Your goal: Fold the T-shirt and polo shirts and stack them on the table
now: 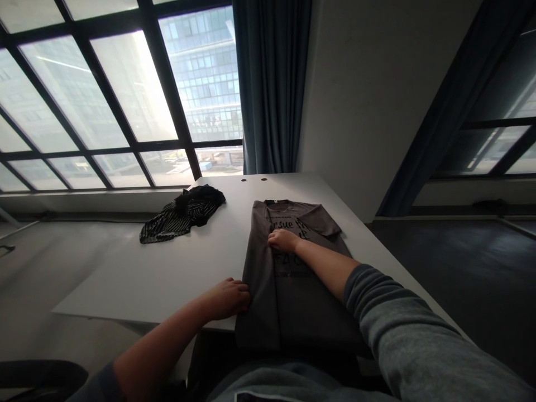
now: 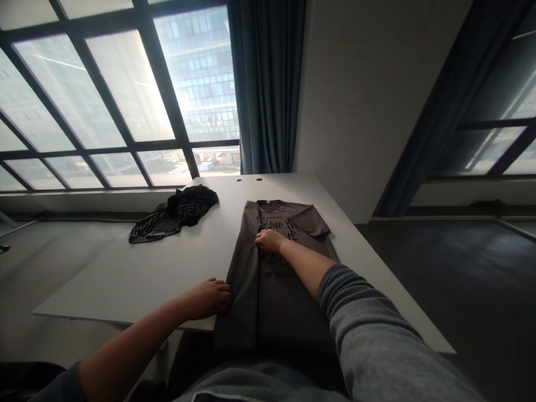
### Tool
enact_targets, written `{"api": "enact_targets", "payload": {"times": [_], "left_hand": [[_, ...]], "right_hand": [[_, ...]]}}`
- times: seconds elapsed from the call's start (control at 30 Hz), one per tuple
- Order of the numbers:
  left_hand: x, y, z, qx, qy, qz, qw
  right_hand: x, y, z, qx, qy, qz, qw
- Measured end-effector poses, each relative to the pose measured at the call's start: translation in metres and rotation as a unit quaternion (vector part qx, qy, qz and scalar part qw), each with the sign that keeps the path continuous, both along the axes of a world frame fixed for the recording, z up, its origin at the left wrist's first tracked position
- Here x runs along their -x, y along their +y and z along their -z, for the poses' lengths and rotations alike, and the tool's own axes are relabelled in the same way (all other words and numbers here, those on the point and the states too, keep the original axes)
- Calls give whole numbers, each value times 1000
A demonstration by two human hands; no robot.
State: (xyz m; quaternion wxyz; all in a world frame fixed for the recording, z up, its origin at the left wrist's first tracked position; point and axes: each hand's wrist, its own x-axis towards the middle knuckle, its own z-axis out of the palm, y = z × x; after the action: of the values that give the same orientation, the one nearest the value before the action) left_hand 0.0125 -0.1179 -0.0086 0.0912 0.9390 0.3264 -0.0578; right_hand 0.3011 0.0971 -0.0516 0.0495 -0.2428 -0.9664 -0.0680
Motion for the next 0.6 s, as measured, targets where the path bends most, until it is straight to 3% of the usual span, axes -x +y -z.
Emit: {"api": "enact_targets", "payload": {"times": [0.13,0.33,0.6], "left_hand": [[-4,-9,-5,17,-33,13,999],[-6,-27,8,23,-40,74,996],[1,-27,2,40,-48,77,995]], "right_hand": [[-5,-4,3,1,16,-10,1000],[-3,-15,5,-27,5,-36,999],[3,-18,-8,-43,-17,-37,998]]}}
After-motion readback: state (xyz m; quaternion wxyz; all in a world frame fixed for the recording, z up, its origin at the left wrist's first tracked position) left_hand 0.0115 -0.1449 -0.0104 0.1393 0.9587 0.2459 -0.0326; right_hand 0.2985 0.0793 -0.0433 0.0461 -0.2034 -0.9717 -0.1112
